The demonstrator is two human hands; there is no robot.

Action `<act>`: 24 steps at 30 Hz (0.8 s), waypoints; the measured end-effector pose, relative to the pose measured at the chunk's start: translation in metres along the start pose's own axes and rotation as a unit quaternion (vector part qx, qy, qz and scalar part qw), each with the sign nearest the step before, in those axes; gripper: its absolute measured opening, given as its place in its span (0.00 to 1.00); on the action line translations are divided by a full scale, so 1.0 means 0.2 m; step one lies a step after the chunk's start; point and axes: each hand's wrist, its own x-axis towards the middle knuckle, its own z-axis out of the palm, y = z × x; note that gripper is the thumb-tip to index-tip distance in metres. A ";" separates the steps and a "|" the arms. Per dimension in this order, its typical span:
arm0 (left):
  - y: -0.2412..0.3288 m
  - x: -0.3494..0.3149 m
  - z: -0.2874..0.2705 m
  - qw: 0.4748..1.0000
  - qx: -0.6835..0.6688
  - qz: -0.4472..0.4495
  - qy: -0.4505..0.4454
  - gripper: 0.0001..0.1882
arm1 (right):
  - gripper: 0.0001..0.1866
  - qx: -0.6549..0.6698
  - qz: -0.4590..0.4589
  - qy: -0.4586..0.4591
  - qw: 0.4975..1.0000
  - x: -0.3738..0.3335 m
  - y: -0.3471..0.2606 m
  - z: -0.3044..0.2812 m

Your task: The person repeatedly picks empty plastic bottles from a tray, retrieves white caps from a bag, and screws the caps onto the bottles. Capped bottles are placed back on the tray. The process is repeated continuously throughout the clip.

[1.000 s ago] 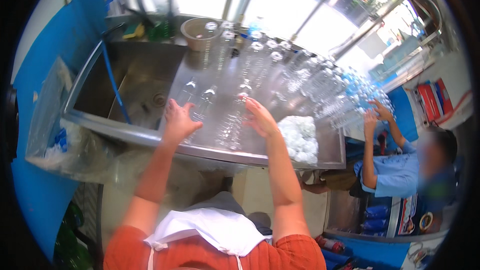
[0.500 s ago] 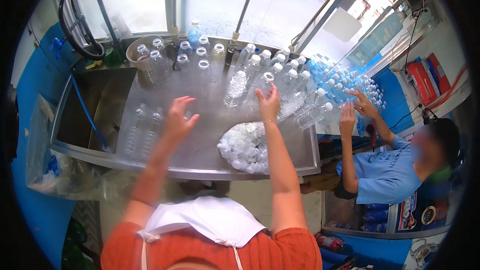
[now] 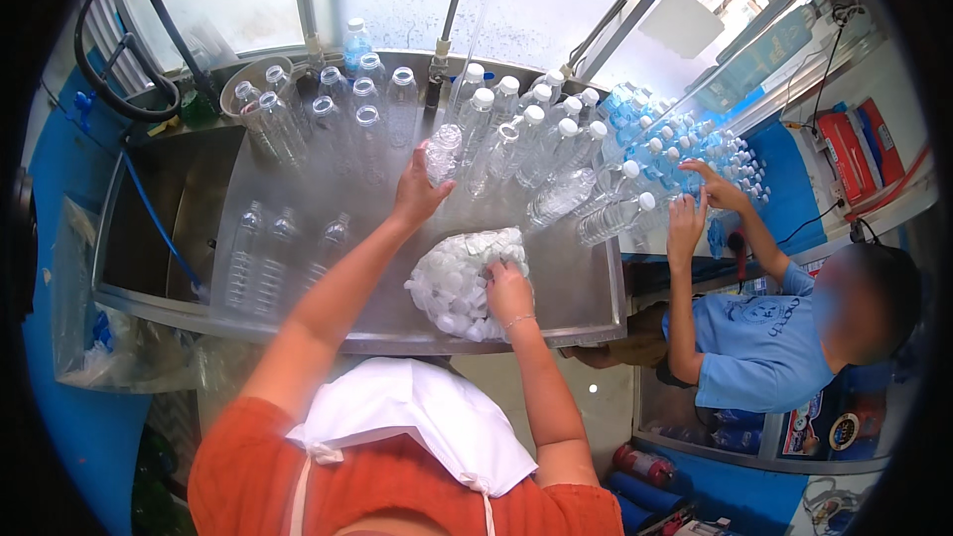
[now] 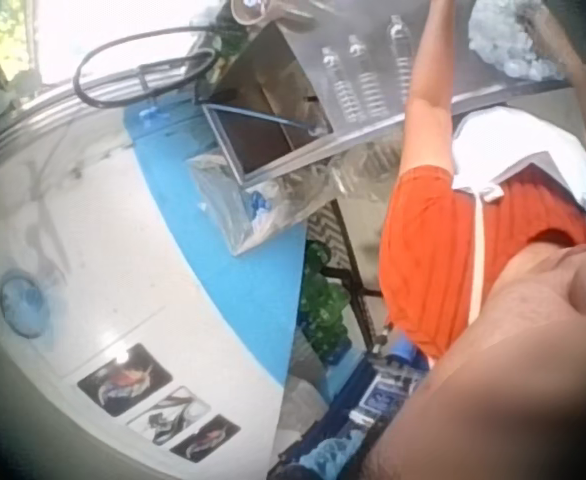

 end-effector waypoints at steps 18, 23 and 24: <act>0.07 -0.02 -0.22 0.992 0.060 -0.018 -0.111 0.45 | 0.17 0.565 0.216 -0.117 0.787 0.69 -0.31 0.16; 0.09 -0.07 -0.39 0.994 0.020 -0.074 -0.072 0.43 | 0.21 0.729 0.234 -0.126 0.631 0.92 -0.36 0.22; 0.09 -0.08 -0.43 0.994 0.011 -0.084 -0.075 0.42 | 0.22 0.742 0.213 -0.150 0.618 0.94 -0.36 0.20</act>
